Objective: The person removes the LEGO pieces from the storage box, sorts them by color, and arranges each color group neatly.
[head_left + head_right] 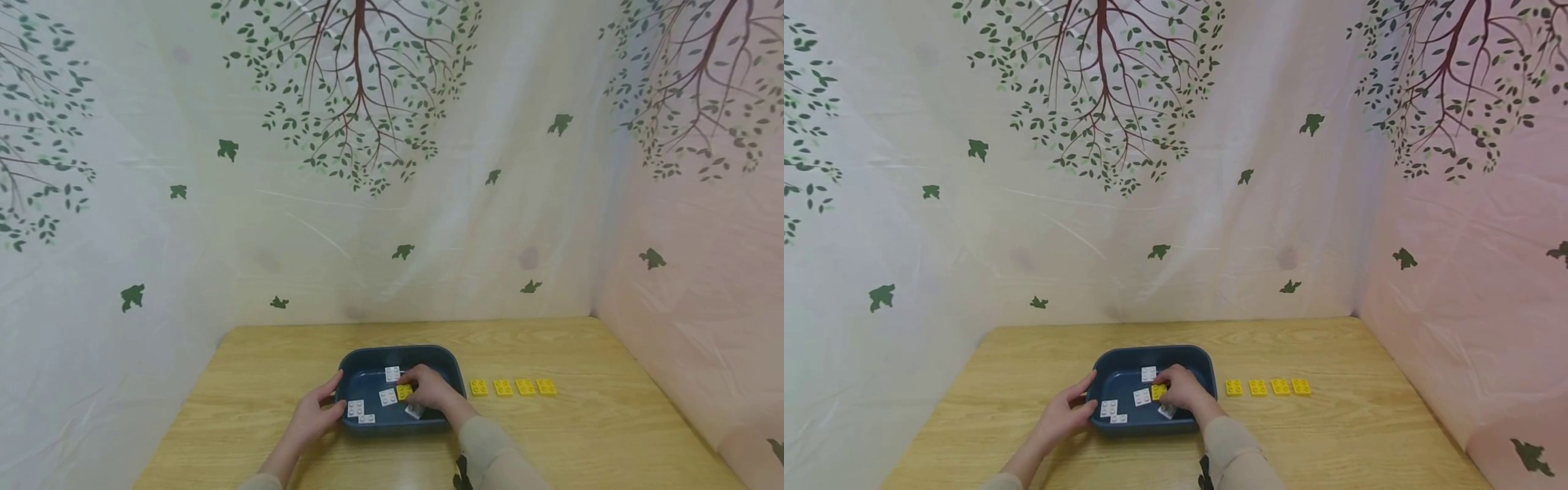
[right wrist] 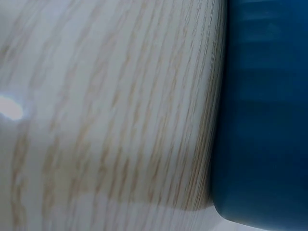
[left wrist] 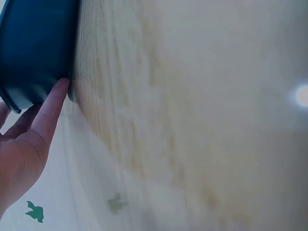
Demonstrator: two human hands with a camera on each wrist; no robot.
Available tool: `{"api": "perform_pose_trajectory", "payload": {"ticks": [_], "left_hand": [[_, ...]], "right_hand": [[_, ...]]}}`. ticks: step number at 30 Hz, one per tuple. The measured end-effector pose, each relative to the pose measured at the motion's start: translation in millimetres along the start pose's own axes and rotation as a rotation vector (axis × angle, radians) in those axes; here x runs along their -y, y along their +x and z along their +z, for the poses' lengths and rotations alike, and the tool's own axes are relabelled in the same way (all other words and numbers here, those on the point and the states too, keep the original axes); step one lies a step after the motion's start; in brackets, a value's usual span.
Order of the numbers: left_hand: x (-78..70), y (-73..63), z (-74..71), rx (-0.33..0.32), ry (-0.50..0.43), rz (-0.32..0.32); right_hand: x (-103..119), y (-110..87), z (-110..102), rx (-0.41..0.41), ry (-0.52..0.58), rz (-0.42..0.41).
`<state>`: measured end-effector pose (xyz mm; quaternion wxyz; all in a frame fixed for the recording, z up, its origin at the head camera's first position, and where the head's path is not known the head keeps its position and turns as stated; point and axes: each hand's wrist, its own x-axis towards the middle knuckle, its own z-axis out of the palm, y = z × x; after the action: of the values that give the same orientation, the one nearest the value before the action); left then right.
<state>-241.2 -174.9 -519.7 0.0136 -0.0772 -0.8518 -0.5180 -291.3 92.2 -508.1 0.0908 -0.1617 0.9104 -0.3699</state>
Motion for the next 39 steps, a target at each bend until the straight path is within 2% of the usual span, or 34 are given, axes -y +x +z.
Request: {"api": "perform_pose_trajectory", "payload": {"ticks": [9, 27, 35, 39], "left_hand": [[2.1, 7.4, -3.1, 0.016, 0.012, -0.009], [1.2, 8.7, -2.7, 0.021, -0.005, -0.023], [0.3, 6.5, -3.1, 0.040, -0.037, -0.010], [-0.2, 6.2, -2.9, 0.027, -0.029, -0.009]], "right_hand": [[0, 6.5, 0, -0.012, -0.016, 0.025], [-1, 10.4, 0, 0.005, -0.081, 0.002], [-4, 7.4, -4, 0.015, -0.063, -0.045], [-4, 1.7, -12, -0.005, -0.078, -0.138]]}}
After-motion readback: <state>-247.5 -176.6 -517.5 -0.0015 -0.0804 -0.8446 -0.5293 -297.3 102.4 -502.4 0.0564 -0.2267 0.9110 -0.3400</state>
